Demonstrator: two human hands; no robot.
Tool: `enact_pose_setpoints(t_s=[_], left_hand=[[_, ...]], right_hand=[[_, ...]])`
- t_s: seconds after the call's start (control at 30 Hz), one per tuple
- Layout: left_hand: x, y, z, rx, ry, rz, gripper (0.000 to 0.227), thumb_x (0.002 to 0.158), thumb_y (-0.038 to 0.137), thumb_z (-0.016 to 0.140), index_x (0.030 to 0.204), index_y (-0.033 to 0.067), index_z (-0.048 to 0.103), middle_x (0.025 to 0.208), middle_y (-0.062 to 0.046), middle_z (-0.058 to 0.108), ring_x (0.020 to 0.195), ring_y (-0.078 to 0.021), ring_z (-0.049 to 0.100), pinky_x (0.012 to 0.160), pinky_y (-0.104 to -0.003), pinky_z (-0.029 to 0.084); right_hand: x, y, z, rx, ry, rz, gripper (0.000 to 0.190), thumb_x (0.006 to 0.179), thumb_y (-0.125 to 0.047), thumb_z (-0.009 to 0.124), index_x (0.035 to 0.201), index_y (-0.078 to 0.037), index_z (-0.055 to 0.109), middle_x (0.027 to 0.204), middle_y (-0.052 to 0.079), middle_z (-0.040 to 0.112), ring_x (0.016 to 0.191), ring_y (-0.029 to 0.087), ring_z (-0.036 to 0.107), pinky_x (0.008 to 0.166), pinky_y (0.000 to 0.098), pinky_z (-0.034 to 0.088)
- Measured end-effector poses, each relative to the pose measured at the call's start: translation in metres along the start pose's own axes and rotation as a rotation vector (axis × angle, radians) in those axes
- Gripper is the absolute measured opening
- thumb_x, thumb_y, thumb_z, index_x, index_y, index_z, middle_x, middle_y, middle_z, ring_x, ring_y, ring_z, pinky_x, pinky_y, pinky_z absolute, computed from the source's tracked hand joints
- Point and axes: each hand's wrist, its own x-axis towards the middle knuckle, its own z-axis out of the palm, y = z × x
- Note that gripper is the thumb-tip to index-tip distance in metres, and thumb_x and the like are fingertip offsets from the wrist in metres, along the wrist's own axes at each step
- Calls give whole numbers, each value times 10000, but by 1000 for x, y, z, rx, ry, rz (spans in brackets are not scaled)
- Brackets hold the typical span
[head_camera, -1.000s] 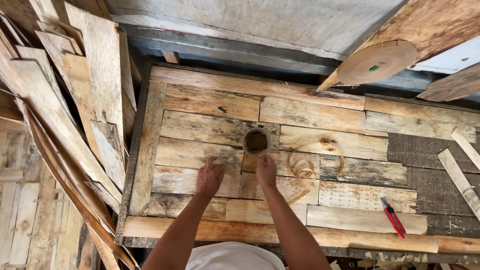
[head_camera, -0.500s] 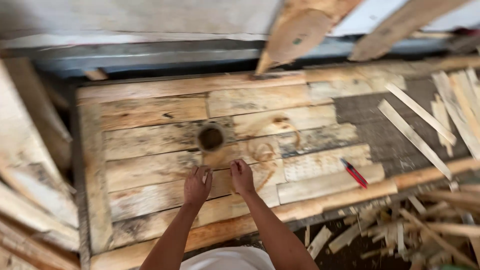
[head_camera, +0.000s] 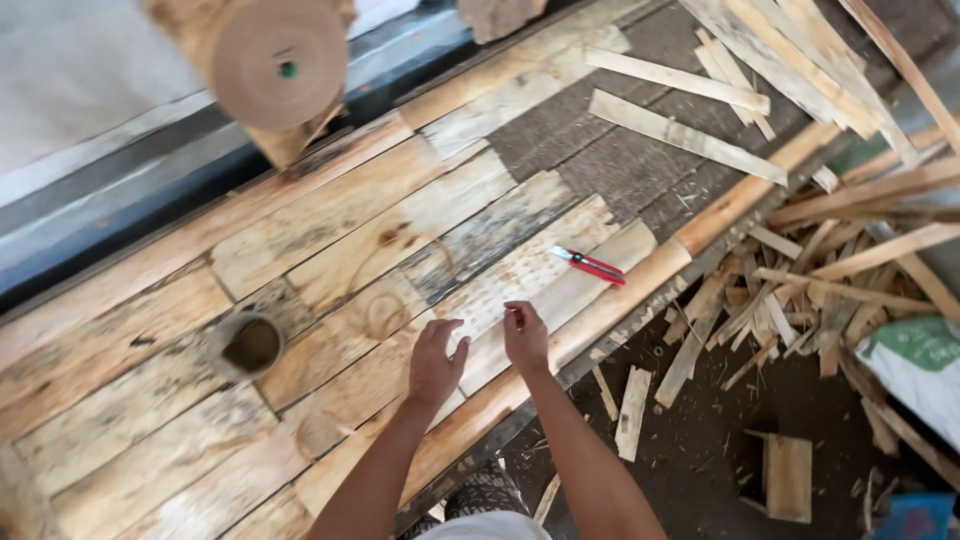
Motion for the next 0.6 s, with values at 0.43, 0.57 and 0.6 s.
enact_pose_setpoints(t_s=[0.43,0.57,0.6], left_hand=[[43,19,120,93,-205,36,435,891,173,739,1311,111,639,1329,-170,621,1229,-359,608,1039,-441,495],[44,20,126,123,-243,-7,456,906,185,733,1344,128,619,1361,-169,606,1260,-355,596,1073,-434,483],[45,21,126,121,-251,-10,457,908,181,733,1346,126,615,1364,-170,604,1263,-354,597,1080,-433,481]], right_hand=[[113,38,-119,-655,314,-176,357,921,-139,639,1275,-104,671,1295,113,627,1265,280,537,1150,513,396],[127,25,-119,-848,190,9,535,917,-225,677,1435,-135,578,1411,95,518,1336,328,409,1090,557,341],[130,21,-119,-876,128,109,558,950,-278,678,1479,-168,543,1432,71,488,1342,313,393,1102,542,349]])
